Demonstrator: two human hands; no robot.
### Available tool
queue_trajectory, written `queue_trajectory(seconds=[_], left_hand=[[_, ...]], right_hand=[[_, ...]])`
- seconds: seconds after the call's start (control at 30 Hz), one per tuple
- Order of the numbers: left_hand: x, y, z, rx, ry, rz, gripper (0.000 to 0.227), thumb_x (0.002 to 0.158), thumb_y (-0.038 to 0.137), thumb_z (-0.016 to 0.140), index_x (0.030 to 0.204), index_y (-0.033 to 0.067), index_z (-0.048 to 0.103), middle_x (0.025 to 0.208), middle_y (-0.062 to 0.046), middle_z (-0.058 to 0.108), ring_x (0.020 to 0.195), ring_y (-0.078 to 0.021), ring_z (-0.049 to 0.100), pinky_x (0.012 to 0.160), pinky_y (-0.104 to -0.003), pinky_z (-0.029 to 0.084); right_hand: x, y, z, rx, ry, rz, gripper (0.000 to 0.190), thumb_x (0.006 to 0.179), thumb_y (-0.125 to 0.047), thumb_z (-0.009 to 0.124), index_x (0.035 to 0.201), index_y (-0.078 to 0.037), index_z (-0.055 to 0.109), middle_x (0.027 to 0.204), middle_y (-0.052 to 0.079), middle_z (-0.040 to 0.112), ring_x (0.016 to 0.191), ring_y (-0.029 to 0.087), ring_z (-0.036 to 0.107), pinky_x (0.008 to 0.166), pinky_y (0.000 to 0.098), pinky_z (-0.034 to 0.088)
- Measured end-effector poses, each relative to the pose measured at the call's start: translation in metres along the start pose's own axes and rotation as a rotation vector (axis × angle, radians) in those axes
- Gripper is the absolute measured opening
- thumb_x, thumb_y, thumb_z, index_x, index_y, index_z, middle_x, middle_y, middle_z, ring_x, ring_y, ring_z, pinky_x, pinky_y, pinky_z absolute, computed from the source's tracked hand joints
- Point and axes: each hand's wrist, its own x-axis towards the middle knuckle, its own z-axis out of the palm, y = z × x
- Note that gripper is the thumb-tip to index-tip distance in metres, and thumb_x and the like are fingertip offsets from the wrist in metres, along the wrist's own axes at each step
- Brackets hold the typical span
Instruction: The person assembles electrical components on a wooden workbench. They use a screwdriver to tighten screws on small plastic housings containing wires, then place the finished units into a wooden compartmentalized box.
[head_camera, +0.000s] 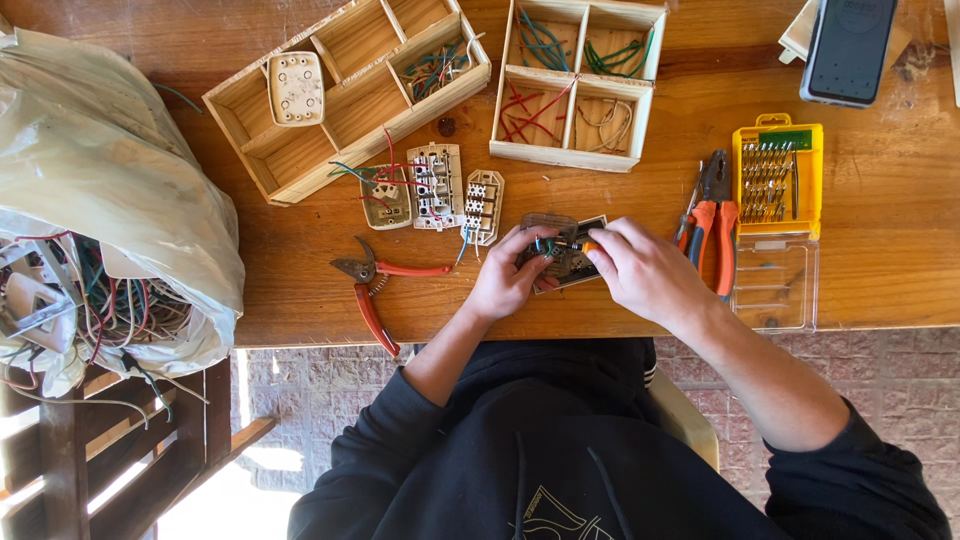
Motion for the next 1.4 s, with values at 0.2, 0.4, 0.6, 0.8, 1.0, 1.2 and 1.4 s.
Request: queue_trajectory(seconds=[0.2,0.4,0.6,0.8,1.0,1.2,1.4], left_hand=[[0.0,0.005,0.002,0.008,0.005,0.016,0.031,0.101,-0.006,0.056,0.132,-0.005,0.059,0.115,-0.023,0.049,0.067,-0.0444,0.072,0.059,-0.046,0.067],[-0.001,0.0,0.002,0.001,0.026,0.031,0.031,0.101,-0.005,0.055,0.132,-0.0059,0.058,0.118,-0.024,0.049,0.069,-0.0442,0.072,0.06,-0.046,0.067],[-0.002,-0.005,0.001,-0.022,0.025,0.015,0.03,0.101,-0.006,0.054,0.131,-0.007,0.057,0.124,-0.025,0.048,0.069,-0.044,0.072,0.06,-0.045,0.067],[-0.003,-0.004,0.0,-0.009,0.018,0.012,0.03,0.101,-0.006,0.055,0.131,-0.0071,0.057,0.125,-0.025,0.049,0.07,-0.0446,0.073,0.06,-0.046,0.067],[0.0,-0.006,0.0,-0.001,0.017,0.024,0.03,0.1,-0.006,0.056,0.13,-0.0066,0.059,0.124,-0.025,0.05,0.069,-0.0433,0.073,0.059,-0.044,0.067],[-0.001,-0.005,-0.001,0.004,0.027,0.026,0.03,0.1,-0.007,0.056,0.13,-0.0071,0.058,0.122,-0.026,0.05,0.068,-0.0429,0.072,0.058,-0.045,0.067],[0.001,-0.001,0.0,0.02,0.001,0.035,0.03,0.1,-0.006,0.056,0.13,-0.0066,0.058,0.119,-0.026,0.05,0.068,-0.0441,0.072,0.059,-0.046,0.067]], right_hand=[[0.001,0.004,0.004,-0.036,-0.031,0.022,0.018,0.099,-0.02,0.068,0.111,-0.007,0.07,0.097,0.01,0.066,0.083,0.029,0.073,0.068,0.04,0.062],[0.014,-0.016,-0.013,-0.024,-0.088,0.08,0.026,0.103,-0.029,0.062,0.112,-0.007,0.071,0.099,0.009,0.065,0.08,0.03,0.074,0.062,0.0417,0.062],[0.009,-0.007,-0.004,-0.087,-0.009,0.061,0.027,0.096,-0.031,0.071,0.113,-0.01,0.07,0.099,0.009,0.066,0.078,0.031,0.073,0.066,0.0452,0.062],[0.013,-0.003,-0.001,0.032,-0.115,0.114,0.027,0.107,-0.028,0.055,0.109,-0.009,0.073,0.094,0.008,0.07,0.08,0.028,0.075,0.065,0.0385,0.061],[0.02,-0.013,-0.019,0.034,-0.095,0.101,0.025,0.095,-0.026,0.073,0.111,-0.007,0.07,0.098,0.012,0.069,0.082,0.031,0.074,0.069,0.0447,0.062],[0.014,0.009,0.005,0.002,-0.09,0.026,0.022,0.105,-0.023,0.06,0.109,-0.005,0.071,0.094,0.013,0.07,0.085,0.031,0.074,0.07,0.0411,0.062],[0.027,-0.015,-0.023,0.099,-0.139,0.103,0.024,0.098,-0.026,0.069,0.112,-0.006,0.069,0.097,0.013,0.069,0.082,0.032,0.075,0.07,0.0448,0.062]])
